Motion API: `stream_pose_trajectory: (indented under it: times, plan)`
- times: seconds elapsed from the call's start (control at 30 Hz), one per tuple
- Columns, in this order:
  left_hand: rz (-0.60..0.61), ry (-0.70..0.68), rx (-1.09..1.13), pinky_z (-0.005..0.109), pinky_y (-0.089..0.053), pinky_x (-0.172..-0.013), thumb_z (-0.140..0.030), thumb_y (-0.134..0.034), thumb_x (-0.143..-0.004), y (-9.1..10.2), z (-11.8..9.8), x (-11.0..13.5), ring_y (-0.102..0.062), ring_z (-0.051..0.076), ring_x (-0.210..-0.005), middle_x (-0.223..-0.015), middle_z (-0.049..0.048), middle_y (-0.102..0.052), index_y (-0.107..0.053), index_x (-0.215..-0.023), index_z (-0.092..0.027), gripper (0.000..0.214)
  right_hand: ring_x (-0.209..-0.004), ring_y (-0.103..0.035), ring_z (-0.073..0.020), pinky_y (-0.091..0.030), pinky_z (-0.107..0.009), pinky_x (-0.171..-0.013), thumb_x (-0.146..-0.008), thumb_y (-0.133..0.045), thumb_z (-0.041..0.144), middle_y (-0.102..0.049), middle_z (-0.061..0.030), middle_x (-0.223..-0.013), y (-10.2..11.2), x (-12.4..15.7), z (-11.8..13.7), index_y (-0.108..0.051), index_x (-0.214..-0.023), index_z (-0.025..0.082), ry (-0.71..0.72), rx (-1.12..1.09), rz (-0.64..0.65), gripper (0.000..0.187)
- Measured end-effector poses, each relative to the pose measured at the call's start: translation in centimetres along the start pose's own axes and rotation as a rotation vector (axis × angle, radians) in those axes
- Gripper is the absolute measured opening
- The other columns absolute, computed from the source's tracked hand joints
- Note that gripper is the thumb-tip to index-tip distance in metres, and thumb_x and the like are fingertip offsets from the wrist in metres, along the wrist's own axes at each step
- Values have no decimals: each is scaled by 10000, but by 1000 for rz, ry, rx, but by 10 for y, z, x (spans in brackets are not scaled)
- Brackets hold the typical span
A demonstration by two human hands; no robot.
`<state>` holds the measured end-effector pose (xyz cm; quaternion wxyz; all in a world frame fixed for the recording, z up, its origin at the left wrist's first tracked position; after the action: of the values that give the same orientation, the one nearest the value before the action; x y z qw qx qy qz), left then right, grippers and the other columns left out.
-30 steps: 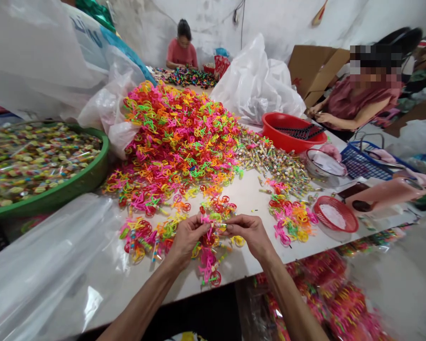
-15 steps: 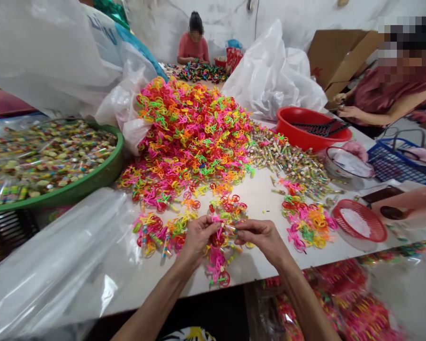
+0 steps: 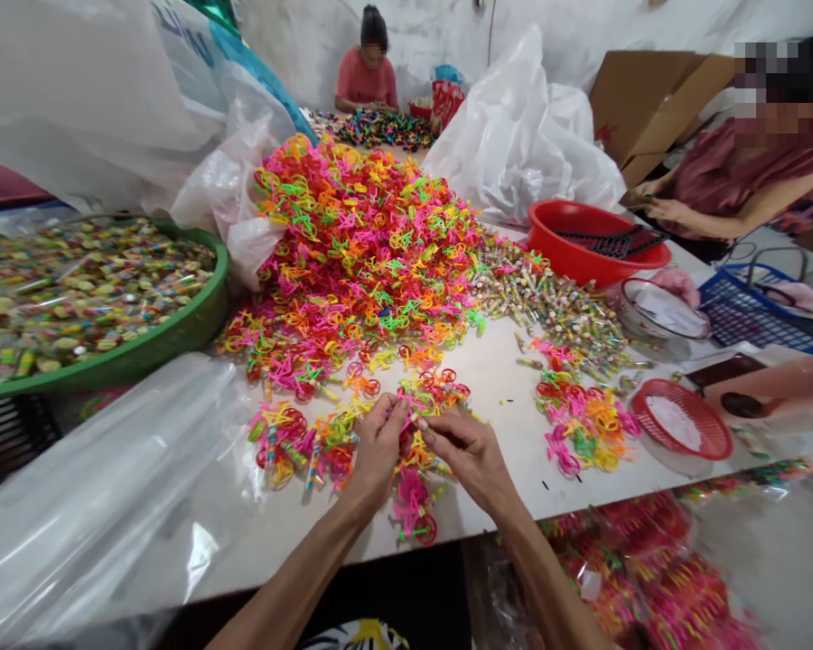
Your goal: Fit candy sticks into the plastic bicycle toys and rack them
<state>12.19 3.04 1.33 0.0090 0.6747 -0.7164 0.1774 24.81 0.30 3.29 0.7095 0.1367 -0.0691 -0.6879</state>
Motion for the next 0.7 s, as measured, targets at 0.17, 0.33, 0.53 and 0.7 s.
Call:
stream_pose_trajectory:
  times: [0.17,0.33,0.53,0.7]
  plan:
    - [131,86,62,190,-283,-437,-468,-546,-751,1,-2,7,-342,58,-434,-529,-63,-408,-442,-658,-187,314,-625,-516,-162,-390,-274,-593,-787,-579,285,-607,-19,-659,2,8,4,-705,-811,238,57,76,34,137]
    - [247,-46,-245,239,-413,-635,-438,-454,-813,13,-24,-8,-530,134,-690,-767,8,-580,-556,-854,-204,258,-557,-504,-139,-397,-256,-515,-784,-578,355,-593,-23,-684,9,-6,-6,-697,-865,234,-47,15,3,189]
    - [296,-503,-1300,373,-368,-848,-140,-446,-765,69,-28,-78,-519,229,-941,-943,73,-597,-613,-842,-209,196,-739,-577,-160,-431,-253,-662,-784,-543,312,-631,-38,-806,46,-53,-38,-707,-848,228,26,373,-122,195]
    - [375,-579,-1587,347,-396,-754,-27,-405,-718,81,-14,-113,-548,224,-829,-851,82,-598,-606,-710,-194,262,-744,-600,-165,-427,-242,-663,-768,-474,222,-664,-57,-830,102,-124,-70,-697,-862,164,-249,699,-305,248]
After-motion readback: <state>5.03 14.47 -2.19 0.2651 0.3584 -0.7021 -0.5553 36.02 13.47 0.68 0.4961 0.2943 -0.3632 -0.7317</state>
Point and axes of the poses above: each hand's wrist, its own x-axis away from the middle knuckle, its own y-axis out of the back of the hand, z = x × y, the point moved 1 cm from there along -x, towards the middle knuckle
